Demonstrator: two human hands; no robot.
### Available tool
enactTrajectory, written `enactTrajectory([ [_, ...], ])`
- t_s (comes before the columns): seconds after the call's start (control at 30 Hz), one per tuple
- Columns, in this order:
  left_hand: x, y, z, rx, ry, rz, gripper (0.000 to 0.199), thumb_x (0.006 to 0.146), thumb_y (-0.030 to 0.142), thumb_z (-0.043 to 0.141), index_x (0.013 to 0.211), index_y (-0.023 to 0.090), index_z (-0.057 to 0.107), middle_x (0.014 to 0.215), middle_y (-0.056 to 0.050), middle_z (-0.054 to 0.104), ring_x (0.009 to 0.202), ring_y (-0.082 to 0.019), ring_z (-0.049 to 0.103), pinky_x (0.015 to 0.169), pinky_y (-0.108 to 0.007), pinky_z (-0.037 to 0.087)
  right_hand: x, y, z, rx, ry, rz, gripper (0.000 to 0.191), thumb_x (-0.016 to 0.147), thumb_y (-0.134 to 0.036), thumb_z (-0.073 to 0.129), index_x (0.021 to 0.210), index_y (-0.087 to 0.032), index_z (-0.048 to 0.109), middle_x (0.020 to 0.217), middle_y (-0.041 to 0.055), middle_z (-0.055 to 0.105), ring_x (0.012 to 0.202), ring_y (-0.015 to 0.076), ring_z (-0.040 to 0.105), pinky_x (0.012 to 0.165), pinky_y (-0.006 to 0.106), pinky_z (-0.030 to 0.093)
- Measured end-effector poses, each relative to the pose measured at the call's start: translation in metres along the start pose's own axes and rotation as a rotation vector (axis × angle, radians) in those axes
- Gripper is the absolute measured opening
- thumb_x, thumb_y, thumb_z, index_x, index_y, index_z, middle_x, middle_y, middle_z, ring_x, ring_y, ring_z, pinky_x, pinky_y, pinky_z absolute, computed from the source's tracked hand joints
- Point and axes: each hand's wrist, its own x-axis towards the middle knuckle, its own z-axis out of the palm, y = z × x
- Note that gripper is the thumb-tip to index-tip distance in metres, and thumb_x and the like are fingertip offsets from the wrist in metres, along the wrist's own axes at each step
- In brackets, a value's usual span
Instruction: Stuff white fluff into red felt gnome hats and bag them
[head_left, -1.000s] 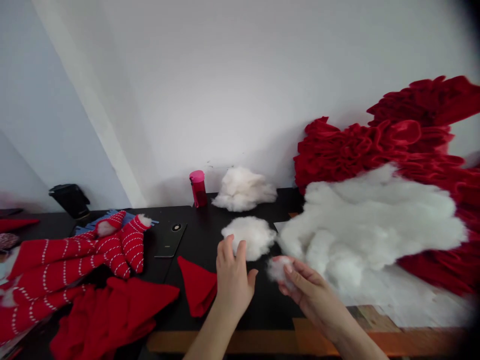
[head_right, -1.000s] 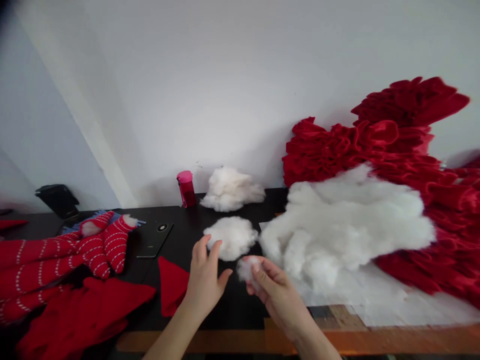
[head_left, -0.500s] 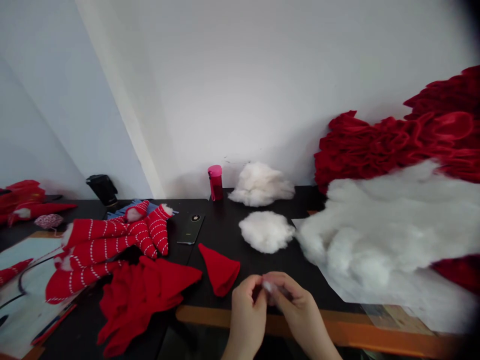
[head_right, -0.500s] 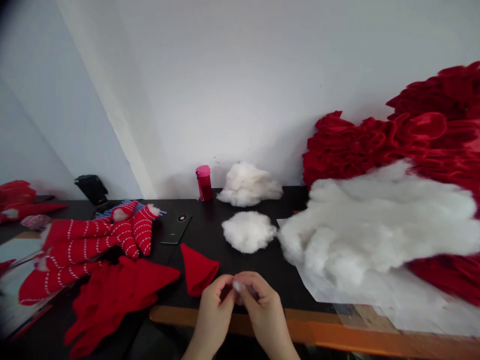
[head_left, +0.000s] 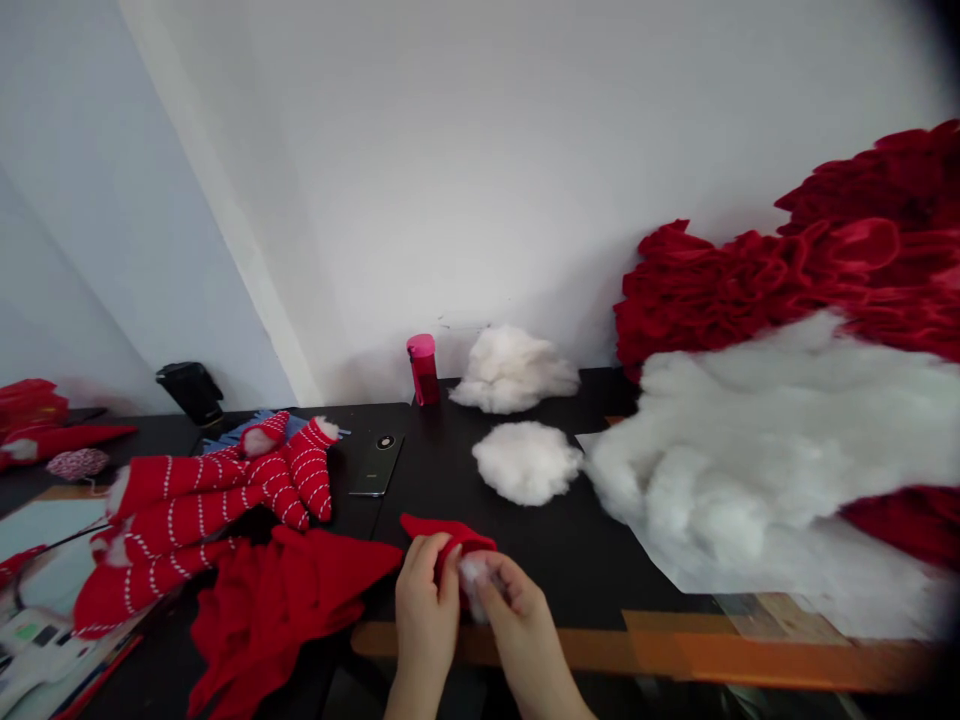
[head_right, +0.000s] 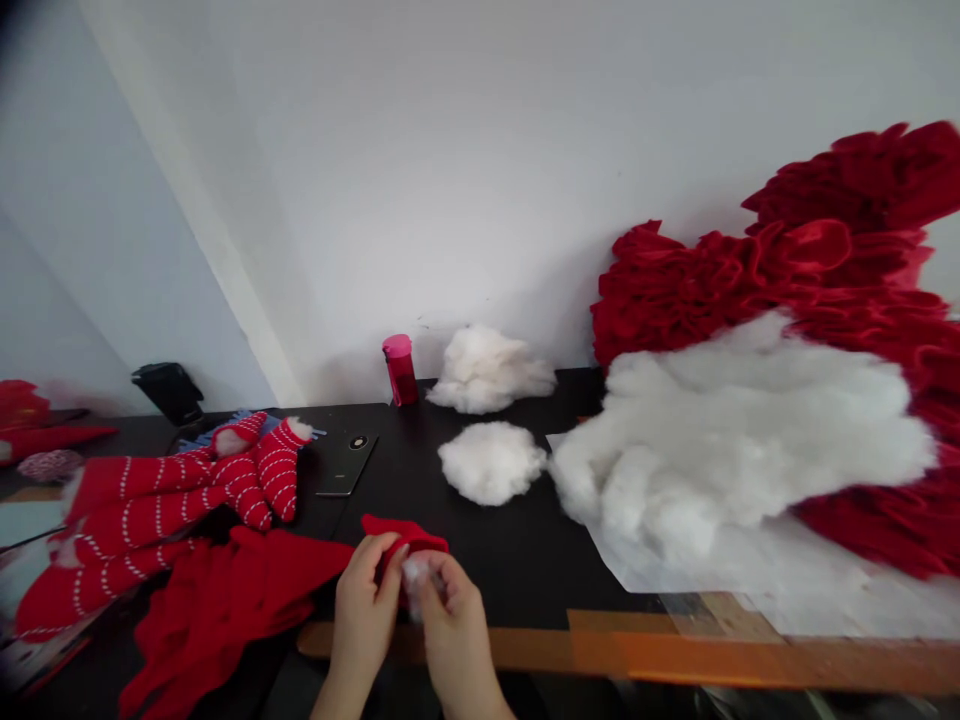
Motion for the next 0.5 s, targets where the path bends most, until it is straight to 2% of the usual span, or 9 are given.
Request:
enactTrajectory([
  [0.07,-0.008,0.014,-0.003,-0.104,-0.029,0.041,0.017,0.089,0.025,0.044,0.086,0.022,0.061,0.082,-0.005,0.064,0.079,-0.02,0.061,0.072,-0.03,0.049,0.002,0.004,0.006,-0.066,0.011,-0.069,0.017,0.075,-0.034,0.06,0.071,-0.018,0.065,0.07,0.0039,0.064,0.068,0.019,0.058,0.065,0.029,0.047],
  [0.17,-0.021,0.033,-0.003,-0.332,-0.168,0.126,0.016,0.088,0.023,0.048,0.08,0.023,0.062,0.079,-0.004,0.064,0.075,-0.019,0.06,0.07,-0.028,0.048,0.01,0.004,0.002,-0.061,-0.002,-0.089,0.02,0.071,-0.03,0.056,0.055,-0.019,0.059,0.056,0.0017,0.059,0.056,0.0177,0.055,0.053,0.028,0.046],
  [0.23,-0.03,0.039,0.001,-0.449,-0.202,0.121,0.015,0.086,0.023,0.052,0.074,0.023,0.062,0.074,-0.003,0.061,0.07,-0.017,0.058,0.067,-0.027,0.046,0.014,0.002,-0.005,-0.041,-0.012,-0.096,0.017,0.072,-0.028,0.054,0.061,-0.02,0.064,0.062,0.0027,0.063,0.059,0.0193,0.058,0.054,0.029,0.049],
  [0.27,-0.033,0.039,0.003,-0.485,-0.156,0.081,0.016,0.085,0.025,0.055,0.071,0.023,0.062,0.072,-0.002,0.059,0.068,-0.017,0.057,0.065,-0.027,0.045,0.015,0.001,-0.009,-0.038,-0.008,-0.106,0.015,0.072,-0.028,0.056,0.065,-0.021,0.067,0.068,0.0038,0.066,0.065,0.0215,0.061,0.059,0.031,0.051],
  [0.33,-0.037,0.038,0.009,-0.571,0.058,-0.096,0.014,0.079,0.033,0.063,0.069,0.023,0.061,0.076,-0.002,0.058,0.073,-0.017,0.056,0.068,-0.027,0.045,0.015,0.003,-0.017,-0.038,0.005,-0.121,0.013,0.072,-0.031,0.061,0.074,-0.022,0.07,0.078,0.0068,0.07,0.079,0.0269,0.064,0.068,0.036,0.054],
  [0.4,-0.036,0.037,0.014,-0.773,0.262,-0.36,0.024,0.072,0.042,0.07,0.085,0.023,0.062,0.092,-0.004,0.06,0.088,-0.02,0.058,0.078,-0.03,0.047,0.013,0.01,-0.022,-0.037,0.011,-0.116,0.018,0.072,-0.038,0.065,0.078,-0.022,0.072,0.08,0.0094,0.071,0.084,0.031,0.065,0.07,0.039,0.055],
  [0.43,-0.032,0.038,0.016,-0.918,0.293,-0.496,0.036,0.07,0.046,0.071,0.095,0.023,0.06,0.1,-0.005,0.061,0.096,-0.022,0.059,0.082,-0.032,0.048,0.012,0.016,-0.021,-0.037,0.009,-0.111,0.021,0.072,-0.041,0.065,0.078,-0.023,0.072,0.078,0.0098,0.071,0.082,0.0318,0.066,0.069,0.04,0.056],
  [0.5,-0.024,0.041,0.017,-1.194,0.227,-0.69,0.047,0.07,0.049,0.07,0.106,0.022,0.056,0.103,-0.007,0.064,0.099,-0.023,0.061,0.085,-0.035,0.049,0.01,0.029,-0.015,-0.038,-0.008,-0.108,0.022,0.074,-0.044,0.064,0.081,-0.025,0.073,0.079,0.0084,0.071,0.081,0.0315,0.067,0.07,0.041,0.057],
])
